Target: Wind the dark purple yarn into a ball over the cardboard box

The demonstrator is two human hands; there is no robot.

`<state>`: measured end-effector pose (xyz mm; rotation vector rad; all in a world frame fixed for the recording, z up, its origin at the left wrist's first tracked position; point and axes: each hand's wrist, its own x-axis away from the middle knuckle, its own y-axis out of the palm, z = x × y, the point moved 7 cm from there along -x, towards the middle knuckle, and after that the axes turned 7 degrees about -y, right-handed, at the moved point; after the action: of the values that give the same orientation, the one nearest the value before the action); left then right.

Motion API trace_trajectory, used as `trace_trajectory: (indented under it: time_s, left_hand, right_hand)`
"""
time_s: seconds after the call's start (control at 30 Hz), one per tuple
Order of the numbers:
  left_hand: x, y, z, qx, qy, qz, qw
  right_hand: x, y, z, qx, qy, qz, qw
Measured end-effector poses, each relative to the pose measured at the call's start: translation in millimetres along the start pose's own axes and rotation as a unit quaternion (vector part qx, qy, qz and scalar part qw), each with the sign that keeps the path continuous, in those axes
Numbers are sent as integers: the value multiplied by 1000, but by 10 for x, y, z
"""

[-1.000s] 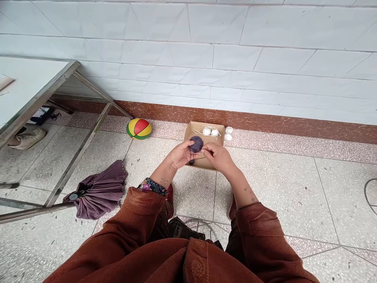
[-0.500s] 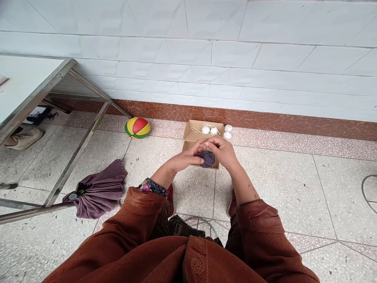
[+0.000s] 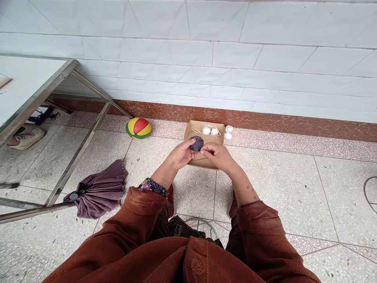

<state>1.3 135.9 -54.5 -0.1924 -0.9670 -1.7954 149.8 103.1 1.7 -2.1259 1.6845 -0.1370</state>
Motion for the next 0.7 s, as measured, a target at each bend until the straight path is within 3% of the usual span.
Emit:
trace_trajectory:
  time_s: [0.1, 0.2, 0.3, 0.4, 0.7]
  left_hand:
    - [30, 38, -30, -74, 13, 4, 997]
    - [78, 99, -35, -162, 33, 1, 986]
    - [124, 214, -84, -224, 25, -56, 973]
    - [154, 304, -152, -207, 1, -116, 971]
    - [240, 409, -98, -90, 1, -173, 981]
  right_hand:
    - [4, 30, -74, -27, -12, -26, 999]
    - [7, -55, -62, -29, -8, 10, 999]
    - [14, -156, -24, -16, -6, 52, 998]
    - [18, -213, 2, -13, -7, 81, 997]
    - [36, -273, 269, 2, 74, 139, 988]
